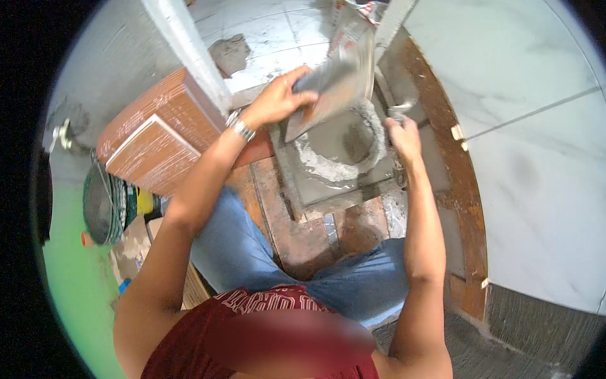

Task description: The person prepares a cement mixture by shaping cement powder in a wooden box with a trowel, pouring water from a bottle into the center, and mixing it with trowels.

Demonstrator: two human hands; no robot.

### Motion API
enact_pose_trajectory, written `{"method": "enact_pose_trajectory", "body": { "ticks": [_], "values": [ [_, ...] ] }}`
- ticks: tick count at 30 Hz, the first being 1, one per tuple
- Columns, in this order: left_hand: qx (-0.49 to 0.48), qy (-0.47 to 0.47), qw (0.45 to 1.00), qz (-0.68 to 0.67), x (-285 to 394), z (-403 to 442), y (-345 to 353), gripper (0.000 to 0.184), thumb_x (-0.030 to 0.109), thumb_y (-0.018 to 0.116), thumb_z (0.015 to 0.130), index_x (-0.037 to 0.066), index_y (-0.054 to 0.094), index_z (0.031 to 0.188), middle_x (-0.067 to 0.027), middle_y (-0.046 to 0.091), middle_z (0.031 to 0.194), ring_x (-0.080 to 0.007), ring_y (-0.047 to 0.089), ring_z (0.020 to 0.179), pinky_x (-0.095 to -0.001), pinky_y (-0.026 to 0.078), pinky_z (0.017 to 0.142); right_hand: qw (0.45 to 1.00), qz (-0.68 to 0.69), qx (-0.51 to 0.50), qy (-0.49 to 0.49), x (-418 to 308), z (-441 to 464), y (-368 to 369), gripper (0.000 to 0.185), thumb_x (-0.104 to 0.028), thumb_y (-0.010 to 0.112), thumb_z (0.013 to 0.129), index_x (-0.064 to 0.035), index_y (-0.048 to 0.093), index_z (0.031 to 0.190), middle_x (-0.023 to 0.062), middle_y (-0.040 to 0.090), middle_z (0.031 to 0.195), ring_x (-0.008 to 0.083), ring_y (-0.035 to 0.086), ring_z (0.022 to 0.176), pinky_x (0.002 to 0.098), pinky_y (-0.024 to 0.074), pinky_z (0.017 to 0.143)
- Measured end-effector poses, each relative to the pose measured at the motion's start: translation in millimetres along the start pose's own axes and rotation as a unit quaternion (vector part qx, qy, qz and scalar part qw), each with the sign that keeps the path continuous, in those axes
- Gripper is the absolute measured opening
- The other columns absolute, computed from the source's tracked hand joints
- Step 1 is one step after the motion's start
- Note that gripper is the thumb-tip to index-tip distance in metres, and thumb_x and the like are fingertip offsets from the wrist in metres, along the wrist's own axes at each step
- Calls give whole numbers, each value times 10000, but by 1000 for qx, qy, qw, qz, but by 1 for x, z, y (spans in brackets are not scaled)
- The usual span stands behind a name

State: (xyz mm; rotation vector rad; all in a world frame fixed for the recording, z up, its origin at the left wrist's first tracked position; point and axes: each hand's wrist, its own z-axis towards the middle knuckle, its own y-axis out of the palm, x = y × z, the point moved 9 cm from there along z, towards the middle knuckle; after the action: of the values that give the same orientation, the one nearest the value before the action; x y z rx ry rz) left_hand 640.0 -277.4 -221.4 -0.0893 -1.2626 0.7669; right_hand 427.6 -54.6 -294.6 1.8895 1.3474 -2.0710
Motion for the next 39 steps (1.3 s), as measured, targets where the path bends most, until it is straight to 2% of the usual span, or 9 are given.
{"method": "enact_pose_trajectory", "body": {
  "ticks": [2,7,14,19,26,27,33,36,39],
  "values": [
    [80,-65,995,-13,-33,10,-26,464,253,744,869,8,552,1213,-146,682,1063,-232,658,963,-368,520,875,1000,-24,-5,14,-28,-25,-3,354,-234,632,841,65,680,1023,170,719,862,216,668,751,371,508,707],
    [226,-204,952,-12,-108,5,-56,516,226,745,883,-66,468,1204,-57,595,789,-102,540,600,-263,460,506,971,-221,-64,-72,-7,-38,25,252,-242,650,815,8,624,832,69,619,657,163,595,571,331,473,561],
    [309,-261,894,-195,-115,1,-58,406,143,721,880,-83,505,1141,-41,582,756,-100,500,546,-256,428,457,980,-37,-187,-57,-50,-64,43,195,-207,634,840,-13,618,837,19,591,671,144,539,570,327,453,555],
    [242,-296,859,-340,-126,6,-51,150,59,674,895,-50,612,978,-15,574,762,-80,479,546,-224,407,454,942,-151,-191,-233,-57,-76,62,257,-222,681,780,17,590,797,89,546,633,170,496,555,347,426,537],
    [127,-344,797,-479,-111,2,-12,124,48,639,899,-65,651,949,-5,540,698,-87,466,550,-215,408,488,955,-127,-108,-247,-69,-71,74,358,-278,651,771,60,551,835,230,506,610,347,514,555,458,420,567],
    [90,-349,819,-447,-97,0,-2,116,56,630,915,-44,635,974,-8,543,718,-69,463,556,-208,406,469,952,-191,-130,-201,-72,-66,75,433,-311,613,794,40,574,1043,311,637,824,496,627,825,524,498,757],
    [-11,-331,890,-314,-39,-19,45,265,76,665,906,-12,511,1103,7,531,740,-43,469,563,-190,382,424,983,-124,10,-134,-42,-11,53,404,-300,633,809,38,582,1023,302,648,848,479,638,840,497,496,769],
    [-36,-244,956,-161,-49,-15,35,427,115,699,873,5,442,1196,-83,617,845,-124,561,652,-303,470,562,987,-77,51,-134,-46,-10,19,383,-297,658,807,40,594,977,279,642,807,438,642,784,470,496,750],
    [-15,-128,990,55,-24,-11,10,486,175,710,864,54,437,1247,-178,667,1030,-246,626,802,-409,489,784,990,-5,-28,-135,-48,-19,-4,262,-244,648,792,4,588,851,103,612,679,203,576,601,357,457,581]
  ]
}}
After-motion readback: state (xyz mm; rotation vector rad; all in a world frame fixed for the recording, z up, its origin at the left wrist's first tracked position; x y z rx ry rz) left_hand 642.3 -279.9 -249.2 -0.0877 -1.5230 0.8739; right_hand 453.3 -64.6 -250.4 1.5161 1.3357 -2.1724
